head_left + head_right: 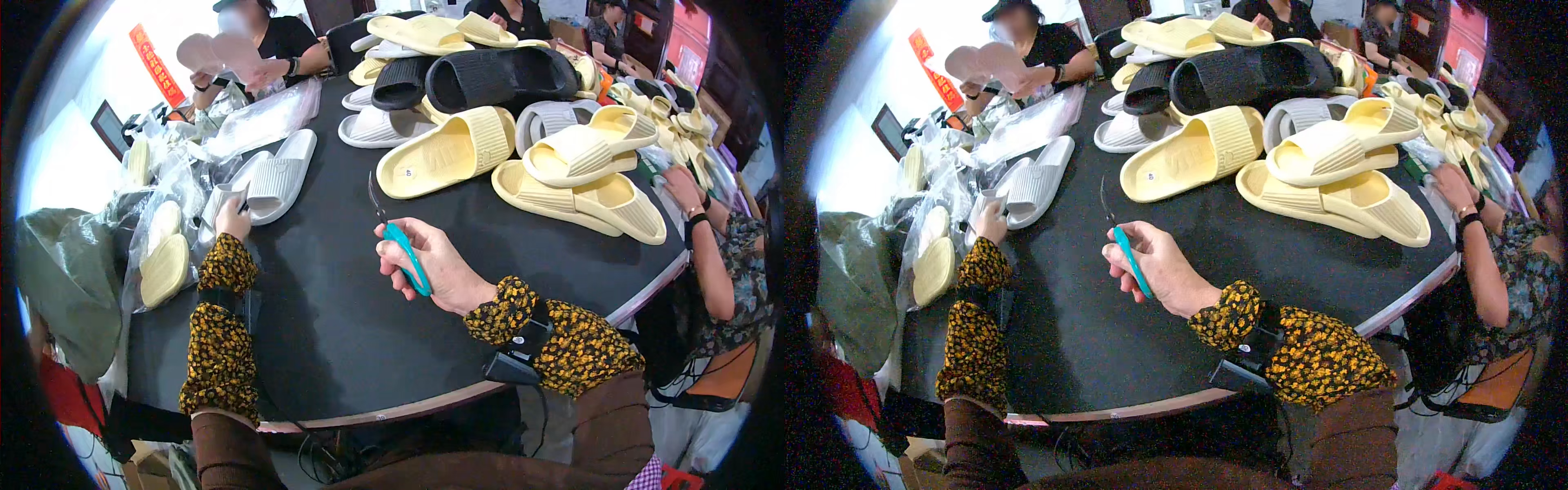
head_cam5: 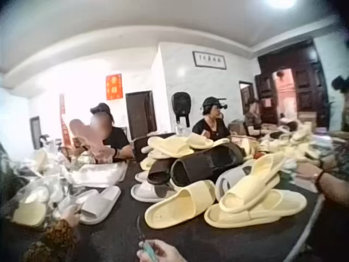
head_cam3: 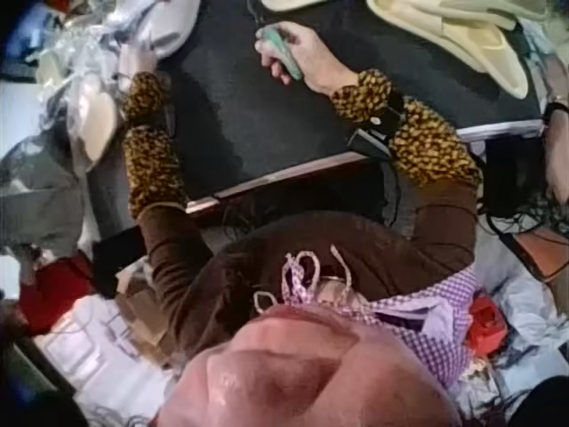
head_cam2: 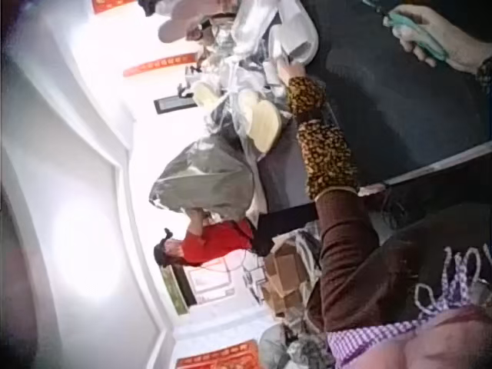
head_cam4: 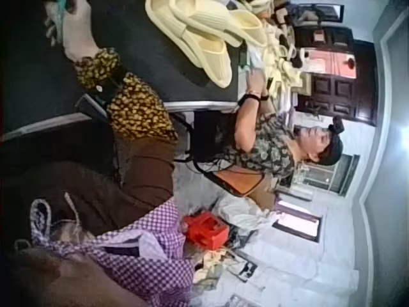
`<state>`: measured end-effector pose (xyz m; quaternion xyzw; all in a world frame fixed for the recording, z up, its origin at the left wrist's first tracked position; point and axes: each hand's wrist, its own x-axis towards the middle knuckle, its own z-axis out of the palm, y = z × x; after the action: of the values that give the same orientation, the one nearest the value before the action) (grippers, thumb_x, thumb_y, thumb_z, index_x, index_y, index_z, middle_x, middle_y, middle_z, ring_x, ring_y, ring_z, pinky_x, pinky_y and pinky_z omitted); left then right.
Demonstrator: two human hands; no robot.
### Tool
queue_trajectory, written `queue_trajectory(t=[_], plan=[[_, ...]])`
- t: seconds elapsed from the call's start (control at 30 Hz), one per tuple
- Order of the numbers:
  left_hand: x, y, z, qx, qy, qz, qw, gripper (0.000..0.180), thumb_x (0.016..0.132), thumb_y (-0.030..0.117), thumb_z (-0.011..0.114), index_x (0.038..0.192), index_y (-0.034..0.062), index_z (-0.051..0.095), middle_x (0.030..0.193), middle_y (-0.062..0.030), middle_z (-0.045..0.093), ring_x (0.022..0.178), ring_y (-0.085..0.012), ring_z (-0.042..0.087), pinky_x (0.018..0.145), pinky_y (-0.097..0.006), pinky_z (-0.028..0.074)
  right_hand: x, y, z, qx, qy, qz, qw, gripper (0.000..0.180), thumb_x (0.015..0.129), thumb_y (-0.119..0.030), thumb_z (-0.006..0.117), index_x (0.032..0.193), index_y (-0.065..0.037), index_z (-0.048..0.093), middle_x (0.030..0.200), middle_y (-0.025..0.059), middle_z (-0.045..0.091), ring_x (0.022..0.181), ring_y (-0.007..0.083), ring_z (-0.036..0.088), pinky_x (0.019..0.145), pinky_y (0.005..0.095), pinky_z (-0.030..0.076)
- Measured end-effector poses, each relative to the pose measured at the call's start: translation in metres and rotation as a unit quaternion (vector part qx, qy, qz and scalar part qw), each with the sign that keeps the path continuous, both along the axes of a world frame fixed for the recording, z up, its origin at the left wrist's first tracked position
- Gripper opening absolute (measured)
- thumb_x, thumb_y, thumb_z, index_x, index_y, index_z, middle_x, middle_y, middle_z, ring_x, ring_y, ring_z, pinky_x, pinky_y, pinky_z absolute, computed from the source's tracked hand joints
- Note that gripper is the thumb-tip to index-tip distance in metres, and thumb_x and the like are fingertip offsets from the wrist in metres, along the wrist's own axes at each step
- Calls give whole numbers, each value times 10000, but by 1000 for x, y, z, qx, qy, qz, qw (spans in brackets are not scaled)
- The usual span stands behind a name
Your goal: Trimming excess material or loose threads from foam sandals using a pair of snips.
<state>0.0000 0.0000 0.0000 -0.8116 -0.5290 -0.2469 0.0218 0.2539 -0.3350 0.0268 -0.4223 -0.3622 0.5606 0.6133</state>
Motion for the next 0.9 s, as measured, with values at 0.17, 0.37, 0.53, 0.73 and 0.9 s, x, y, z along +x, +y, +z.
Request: queue_trajectory(t=[0.17,0.37,0.53,0.73,0.9], plan=[[-12,-10,-22,-73,23,33,997,243,776,159,561,995,77,629,1013,-159,631,975,-330,586,851,-403,456,-1,-10,1,-24,7,-4,1000,360,842,-233,626,1109,-33,490,766,39,551,556,66,539,427,195,439],[35,-77,20,-86,-20,-135,987,232,768,195,585,888,15,667,789,-197,656,761,-333,648,714,-376,509,-3,-3,2,6,-2,-3,1000,357,852,-233,619,1118,-35,490,776,43,555,565,64,539,435,191,441],[88,-190,61,-421,-144,-292,847,275,847,136,567,1043,-55,592,682,-15,569,546,-67,521,507,-203,444,1,-4,4,27,12,-22,999,368,847,-223,623,1123,-24,482,761,42,557,543,63,533,415,188,424],[71,-216,80,-432,-203,-283,832,135,849,64,556,946,3,628,709,17,571,600,-29,502,531,-177,414,-1,0,5,46,-2,10,999,361,863,-224,603,1142,-31,481,781,38,560,558,49,535,434,172,431],[47,-183,61,-288,-273,-243,885,129,835,55,568,930,-8,628,701,-18,602,530,-42,500,503,-189,415,-3,-3,8,10,-4,54,999,367,864,-213,594,1151,-18,474,777,43,562,543,51,534,428,175,431]])
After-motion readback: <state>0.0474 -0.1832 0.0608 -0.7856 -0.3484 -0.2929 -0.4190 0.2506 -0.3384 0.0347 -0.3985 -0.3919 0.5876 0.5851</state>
